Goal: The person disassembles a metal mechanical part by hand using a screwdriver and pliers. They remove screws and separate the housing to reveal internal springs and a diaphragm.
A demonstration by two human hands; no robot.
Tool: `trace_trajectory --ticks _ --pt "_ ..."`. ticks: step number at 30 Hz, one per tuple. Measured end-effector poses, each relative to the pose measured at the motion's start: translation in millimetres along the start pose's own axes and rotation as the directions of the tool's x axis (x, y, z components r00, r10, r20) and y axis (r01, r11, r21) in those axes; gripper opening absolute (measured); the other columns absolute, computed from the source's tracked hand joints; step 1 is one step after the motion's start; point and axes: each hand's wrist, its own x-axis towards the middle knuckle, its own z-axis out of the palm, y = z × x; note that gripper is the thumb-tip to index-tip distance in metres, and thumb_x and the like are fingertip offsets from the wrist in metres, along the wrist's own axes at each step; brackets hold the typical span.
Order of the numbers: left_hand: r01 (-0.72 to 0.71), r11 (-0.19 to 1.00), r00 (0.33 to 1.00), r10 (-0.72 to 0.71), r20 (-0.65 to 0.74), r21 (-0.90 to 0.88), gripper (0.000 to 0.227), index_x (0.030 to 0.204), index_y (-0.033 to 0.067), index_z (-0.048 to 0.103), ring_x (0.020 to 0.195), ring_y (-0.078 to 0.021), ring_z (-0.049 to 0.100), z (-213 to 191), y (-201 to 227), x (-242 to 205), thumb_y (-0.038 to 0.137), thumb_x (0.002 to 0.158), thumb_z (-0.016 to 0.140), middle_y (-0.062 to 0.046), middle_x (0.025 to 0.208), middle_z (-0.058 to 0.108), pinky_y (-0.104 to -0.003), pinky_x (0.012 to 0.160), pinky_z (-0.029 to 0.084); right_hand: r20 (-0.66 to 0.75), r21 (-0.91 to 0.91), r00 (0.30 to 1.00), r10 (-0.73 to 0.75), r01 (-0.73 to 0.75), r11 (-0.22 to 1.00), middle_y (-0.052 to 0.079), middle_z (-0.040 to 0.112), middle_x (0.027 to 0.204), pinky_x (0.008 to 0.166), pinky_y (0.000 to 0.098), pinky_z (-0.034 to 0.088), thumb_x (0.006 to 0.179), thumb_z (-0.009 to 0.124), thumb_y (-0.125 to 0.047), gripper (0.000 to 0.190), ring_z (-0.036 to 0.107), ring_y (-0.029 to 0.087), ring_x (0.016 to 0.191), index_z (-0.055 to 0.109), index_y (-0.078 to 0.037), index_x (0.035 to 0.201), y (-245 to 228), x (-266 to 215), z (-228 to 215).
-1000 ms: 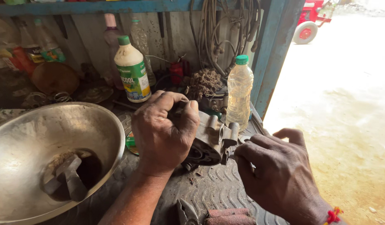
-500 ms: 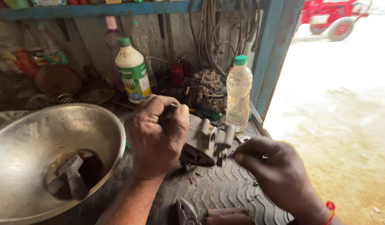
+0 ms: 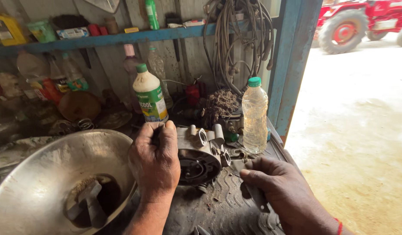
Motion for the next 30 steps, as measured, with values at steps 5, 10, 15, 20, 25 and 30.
trace_trajectory --ticks 5,10,15,20,25,30 --pt "-0.112 0.994 0.994 0.112 0.002 0.002 0.027 0.087 0.0037 0.067 0.060 -0.0126 0.064 0 3 -6 0.029 0.096 0.064 -0.004 0.064 0.067 -0.031 0.058 0.053 0.073 0.192 0.997 -0.005 -0.009 0.981 0.005 0.055 0.063 0.042 0.0304 0.033 0.092 0.072 -0.019 0.021 0.044 0.013 0.045 0.065 0.000 0.087 5 4 6" --pt "-0.140 0.989 0.990 0.141 0.001 0.052 0.026 0.086 0.0035 0.067 0.059 -0.0132 0.063 3 7 -14 0.028 0.096 0.066 -0.004 0.066 0.067 -0.030 0.057 0.051 0.037 0.204 0.999 0.015 -0.023 0.979 0.008 0.057 0.062 0.044 0.0321 0.037 0.092 0.073 -0.017 0.020 0.049 0.016 0.047 0.063 0.000 0.085 10 7 -1" --pt "-0.198 0.977 0.980 0.200 -0.020 0.078 0.024 0.087 0.0037 0.067 0.061 -0.0124 0.064 5 10 -19 0.026 0.096 0.068 -0.004 0.070 0.067 -0.030 0.058 0.052 0.035 0.172 0.999 -0.039 0.032 0.985 0.008 0.061 0.063 0.047 0.0317 0.040 0.090 0.075 -0.015 0.019 0.051 0.015 0.050 0.066 0.002 0.086 11 7 0" --pt "-0.230 0.971 0.973 0.231 -0.015 0.061 0.023 0.088 0.0037 0.067 0.062 -0.0117 0.062 7 10 -23 0.025 0.097 0.067 -0.004 0.072 0.066 -0.029 0.058 0.052 0.054 0.173 0.997 -0.059 0.049 0.984 0.006 0.063 0.066 0.052 0.0302 0.044 0.089 0.073 -0.014 0.016 0.054 0.013 0.055 0.071 0.002 0.092 13 15 -2" --pt "-0.214 0.975 0.977 0.215 -0.009 0.063 0.024 0.089 0.0038 0.067 0.061 -0.0109 0.063 7 8 -24 0.026 0.098 0.067 -0.002 0.069 0.066 -0.029 0.057 0.051 0.088 0.237 0.990 -0.107 0.084 0.968 0.006 0.063 0.067 0.051 0.0302 0.045 0.089 0.073 -0.012 0.016 0.055 0.013 0.055 0.068 0.003 0.091 23 24 -4" --pt "-0.182 0.979 0.983 0.185 -0.018 0.086 0.025 0.087 0.0040 0.067 0.057 -0.0111 0.060 8 7 -22 0.027 0.098 0.066 -0.001 0.064 0.064 -0.029 0.054 0.049 0.177 0.323 0.968 -0.178 0.114 0.940 0.008 0.063 0.067 0.044 0.0308 0.042 0.092 0.072 -0.010 0.014 0.052 0.014 0.050 0.067 0.003 0.094 28 29 -5"
